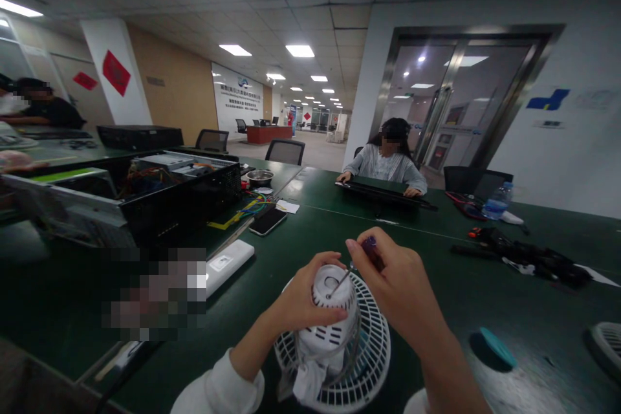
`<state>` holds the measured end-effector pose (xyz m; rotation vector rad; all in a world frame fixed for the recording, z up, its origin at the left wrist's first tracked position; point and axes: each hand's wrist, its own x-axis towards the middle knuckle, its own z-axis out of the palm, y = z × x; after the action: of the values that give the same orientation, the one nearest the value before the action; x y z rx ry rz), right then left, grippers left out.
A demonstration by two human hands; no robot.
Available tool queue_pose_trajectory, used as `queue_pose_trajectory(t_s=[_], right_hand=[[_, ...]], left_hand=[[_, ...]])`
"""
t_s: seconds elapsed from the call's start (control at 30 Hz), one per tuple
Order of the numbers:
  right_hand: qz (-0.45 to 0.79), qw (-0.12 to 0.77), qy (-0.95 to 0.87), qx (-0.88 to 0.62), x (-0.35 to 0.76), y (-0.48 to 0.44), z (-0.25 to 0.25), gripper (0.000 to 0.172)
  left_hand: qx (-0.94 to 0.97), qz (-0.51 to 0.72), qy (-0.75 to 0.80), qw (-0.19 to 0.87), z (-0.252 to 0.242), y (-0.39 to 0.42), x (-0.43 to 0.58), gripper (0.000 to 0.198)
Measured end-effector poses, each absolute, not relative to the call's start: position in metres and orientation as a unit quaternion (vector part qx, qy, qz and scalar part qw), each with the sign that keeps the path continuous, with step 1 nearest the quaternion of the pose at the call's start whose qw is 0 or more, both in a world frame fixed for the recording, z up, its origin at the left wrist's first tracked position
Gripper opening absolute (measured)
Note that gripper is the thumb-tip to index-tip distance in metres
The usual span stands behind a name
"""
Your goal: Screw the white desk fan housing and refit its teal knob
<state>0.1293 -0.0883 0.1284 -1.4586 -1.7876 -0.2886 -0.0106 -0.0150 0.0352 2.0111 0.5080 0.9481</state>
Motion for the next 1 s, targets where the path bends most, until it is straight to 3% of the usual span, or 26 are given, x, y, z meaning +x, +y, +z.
queue_pose_trajectory(t_s=[1.0], right_hand=[[-0.087,0.392,-0.723,-0.562,0.1318,-0.0967,0.1339,0.018]], left_hand=[[0.801,0.384,0.198,0.415,0.0331,-0.0142,-0.0107,0.073]])
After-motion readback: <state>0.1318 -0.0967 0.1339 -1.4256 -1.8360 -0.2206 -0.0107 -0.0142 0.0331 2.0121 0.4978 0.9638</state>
